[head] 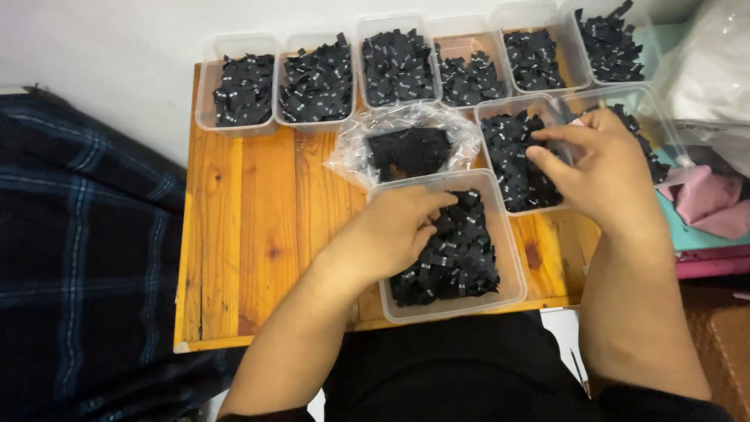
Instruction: Sorting and organizing small black fabric labels into multiple plastic containers on a wooden table.
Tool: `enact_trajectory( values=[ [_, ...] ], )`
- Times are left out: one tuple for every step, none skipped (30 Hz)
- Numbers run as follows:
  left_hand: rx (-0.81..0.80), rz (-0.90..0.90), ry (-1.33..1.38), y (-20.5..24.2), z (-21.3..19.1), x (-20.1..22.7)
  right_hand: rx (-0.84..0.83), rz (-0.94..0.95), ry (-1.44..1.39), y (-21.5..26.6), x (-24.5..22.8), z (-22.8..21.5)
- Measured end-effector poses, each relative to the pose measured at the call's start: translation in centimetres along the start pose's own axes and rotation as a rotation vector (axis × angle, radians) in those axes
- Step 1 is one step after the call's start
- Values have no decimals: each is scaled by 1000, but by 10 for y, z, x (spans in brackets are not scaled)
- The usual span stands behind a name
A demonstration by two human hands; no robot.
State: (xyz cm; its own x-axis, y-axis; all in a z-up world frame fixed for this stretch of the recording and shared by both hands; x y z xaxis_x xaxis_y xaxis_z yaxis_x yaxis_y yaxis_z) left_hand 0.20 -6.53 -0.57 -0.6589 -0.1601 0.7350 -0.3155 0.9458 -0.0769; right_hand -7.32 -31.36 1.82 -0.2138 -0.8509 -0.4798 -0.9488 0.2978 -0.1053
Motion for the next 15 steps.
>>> enact_trajectory(
  values=[
    [1,-4,1,1,-3,2,-4,-2,-1,2,-10,-3],
    [8,-25,29,2,-6,3,-94,3,-59,4,-20,-1],
    [14,-46,57,2,-9,4,-185,8,-116,5,-29,1],
    [18,-48,56,3,-14,9,-187,4,-116,8,-32,3],
    [37,-72,116,5,-20,12,-211,-158,-127,11,-44,6],
    [56,-97,176,6,-24,15,-236,-320,-139,16,-56,9],
    [59,-99,176,7,-24,15,-238,-323,-140,19,-67,8],
    [112,-74,196,8,-27,16,-277,-323,-163,22,-77,10],
    [166,-48,216,9,-29,17,-316,-322,-186,25,-88,11],
    [166,-49,216,11,-30,17,-317,-323,-186,27,-89,14],
    [191,-18,242,13,-32,19,-326,-310,-205,27,-90,17],
    [215,16,269,14,-35,20,-333,-296,-223,28,-90,19],
    [215,17,269,14,-35,21,-333,-296,-222,28,-91,19],
    [211,4,277,15,-36,22,-325,-326,-240,29,-93,18],
    [208,-8,285,15,-36,22,-317,-356,-259,29,-95,16]
  ],
)
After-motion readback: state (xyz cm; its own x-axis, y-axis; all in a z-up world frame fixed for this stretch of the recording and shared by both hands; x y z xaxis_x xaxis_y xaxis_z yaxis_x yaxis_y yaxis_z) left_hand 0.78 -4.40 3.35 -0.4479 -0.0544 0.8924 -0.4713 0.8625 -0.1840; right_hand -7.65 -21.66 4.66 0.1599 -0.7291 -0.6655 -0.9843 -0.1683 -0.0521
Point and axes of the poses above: each hand's wrist, its own y-axis away from the middle knuckle, its own z-axis out of the palm, x = y × z, the point moved 6 cm from there along -y, towards the middle knuckle, and after that the axes turned 9 degrees about -x, right-handed, at the moved point
